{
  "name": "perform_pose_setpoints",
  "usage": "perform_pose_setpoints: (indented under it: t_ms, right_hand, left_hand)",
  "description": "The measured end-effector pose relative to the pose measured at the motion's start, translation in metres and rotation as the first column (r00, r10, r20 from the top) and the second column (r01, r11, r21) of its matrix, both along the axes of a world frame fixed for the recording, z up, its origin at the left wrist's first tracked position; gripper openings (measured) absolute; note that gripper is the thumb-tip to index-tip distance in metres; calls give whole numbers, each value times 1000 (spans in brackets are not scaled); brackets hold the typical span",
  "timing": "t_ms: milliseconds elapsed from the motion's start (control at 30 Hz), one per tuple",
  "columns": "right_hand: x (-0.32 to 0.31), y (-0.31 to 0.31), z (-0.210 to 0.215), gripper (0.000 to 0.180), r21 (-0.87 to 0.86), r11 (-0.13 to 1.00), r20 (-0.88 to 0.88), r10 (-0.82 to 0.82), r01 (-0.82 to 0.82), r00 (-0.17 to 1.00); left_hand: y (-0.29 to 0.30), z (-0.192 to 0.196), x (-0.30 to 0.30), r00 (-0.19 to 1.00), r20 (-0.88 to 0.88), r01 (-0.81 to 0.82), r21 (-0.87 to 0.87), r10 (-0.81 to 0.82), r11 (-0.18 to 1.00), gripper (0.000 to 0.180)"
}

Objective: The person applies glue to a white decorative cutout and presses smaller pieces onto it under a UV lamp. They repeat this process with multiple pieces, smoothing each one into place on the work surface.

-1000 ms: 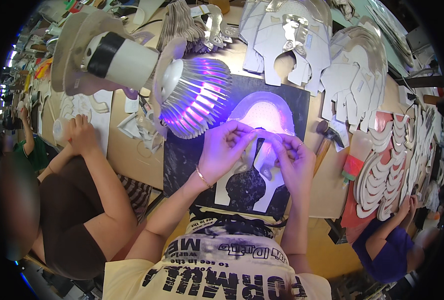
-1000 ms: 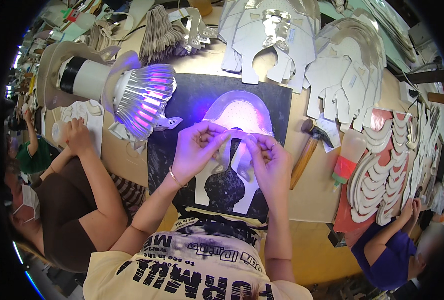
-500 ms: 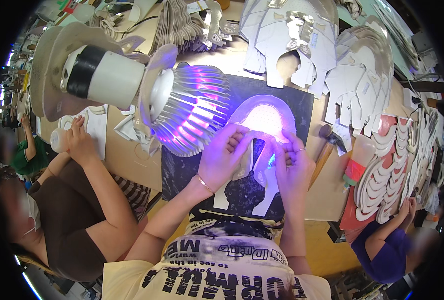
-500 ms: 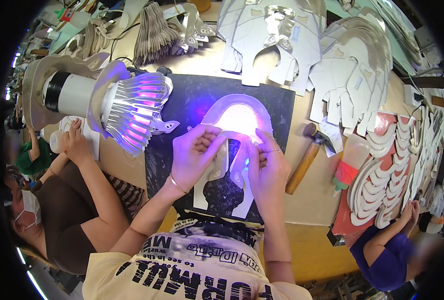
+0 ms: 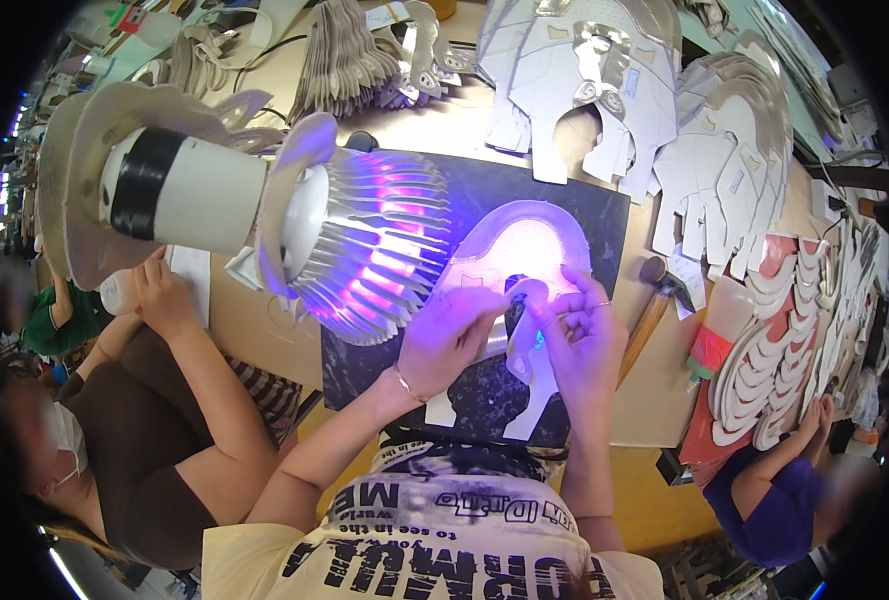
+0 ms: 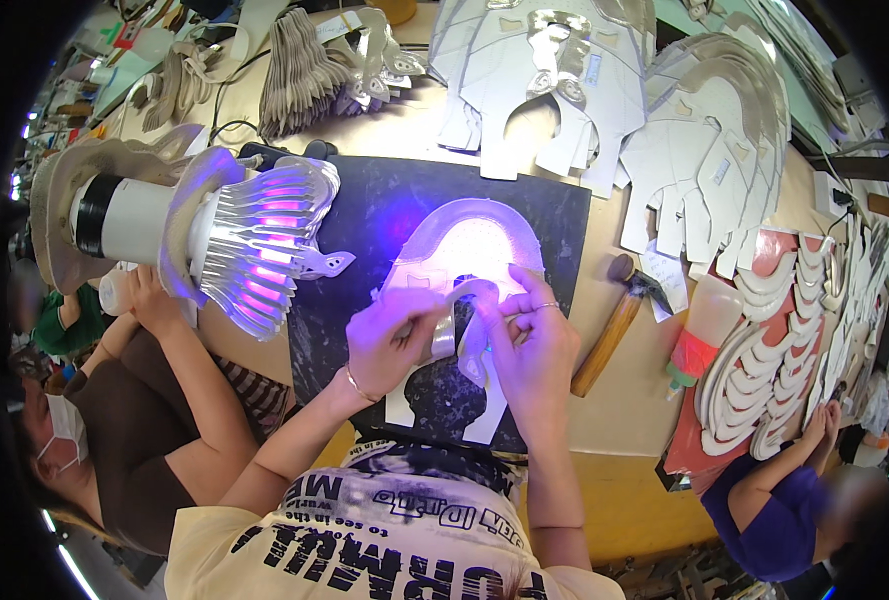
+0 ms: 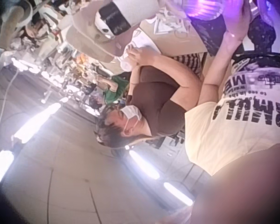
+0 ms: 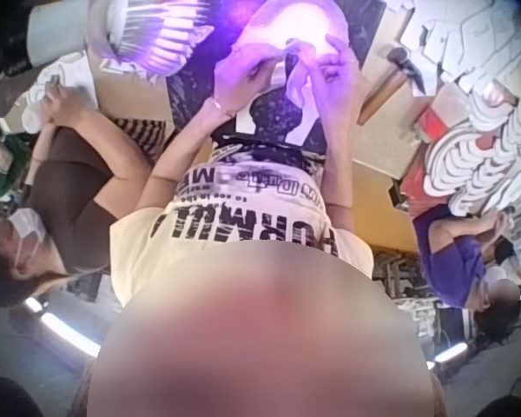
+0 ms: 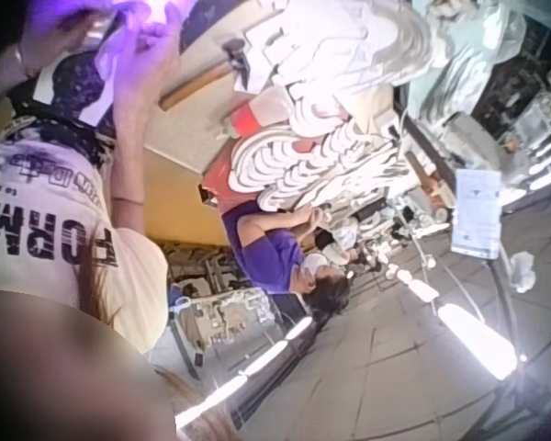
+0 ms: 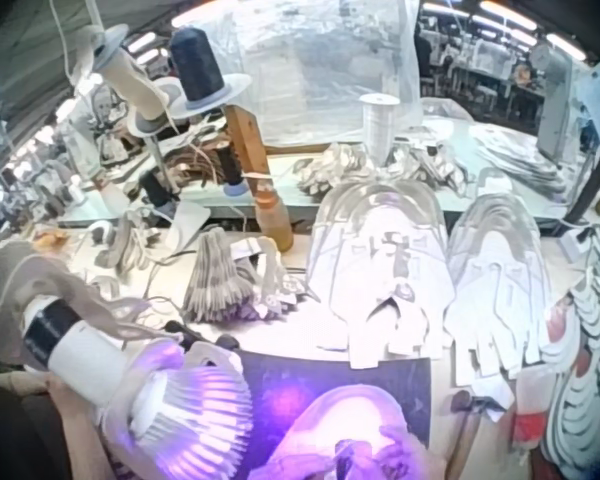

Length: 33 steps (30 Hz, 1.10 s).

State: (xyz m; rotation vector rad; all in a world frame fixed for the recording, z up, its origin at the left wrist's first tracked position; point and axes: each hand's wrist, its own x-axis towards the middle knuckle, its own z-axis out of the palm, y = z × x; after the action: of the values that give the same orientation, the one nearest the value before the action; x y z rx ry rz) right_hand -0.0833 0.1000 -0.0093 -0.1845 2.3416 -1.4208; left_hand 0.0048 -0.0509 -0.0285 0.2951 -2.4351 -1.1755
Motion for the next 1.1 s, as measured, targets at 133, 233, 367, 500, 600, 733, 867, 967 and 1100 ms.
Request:
perform_pose_setpoints:
  t_ms: [133,233,367,500,600,733,867,967,1100]
  right_hand:
    - [-6,8,7,36,63,978,-176,209,-201,962]
    - [-13,18,16,31,-35,962,-151,261,-269,953]
    - [-18,25,27,20,-205,946,30,262,-251,964]
    - [-12,10,25,10,-235,970,291,10,62,957]
    - [-14,-5,14,11,-175,982,171,-47,77,984]
    - [-16,-14,0,16,-70,997,6,-32,32,999]
    - [-15,-14,-2,17,-46,997,-27,-55,54,998]
    - [-14,-15,-3,17,-46,997,-11,-69,68,998]
    - [-15,-16,-3,15,-52,996,-3,-71,71,997]
  left_hand:
    - [-7,-3,11,938,-211,235,-193,-274,953,30]
    - [-1,4,14,966,-167,179,-110,-195,978,26]
    - [10,21,8,991,132,-118,725,31,678,19]
    - [5,33,-1,952,306,-267,813,11,517,16]
    - [-2,28,-13,944,331,-258,770,-19,583,12]
    - [0,14,-26,922,384,-292,619,43,729,10]
    - [5,12,-26,933,344,-303,586,107,751,11]
    - [7,12,-27,936,325,-307,557,137,772,11]
    - [7,11,-27,925,354,-331,568,139,754,10]
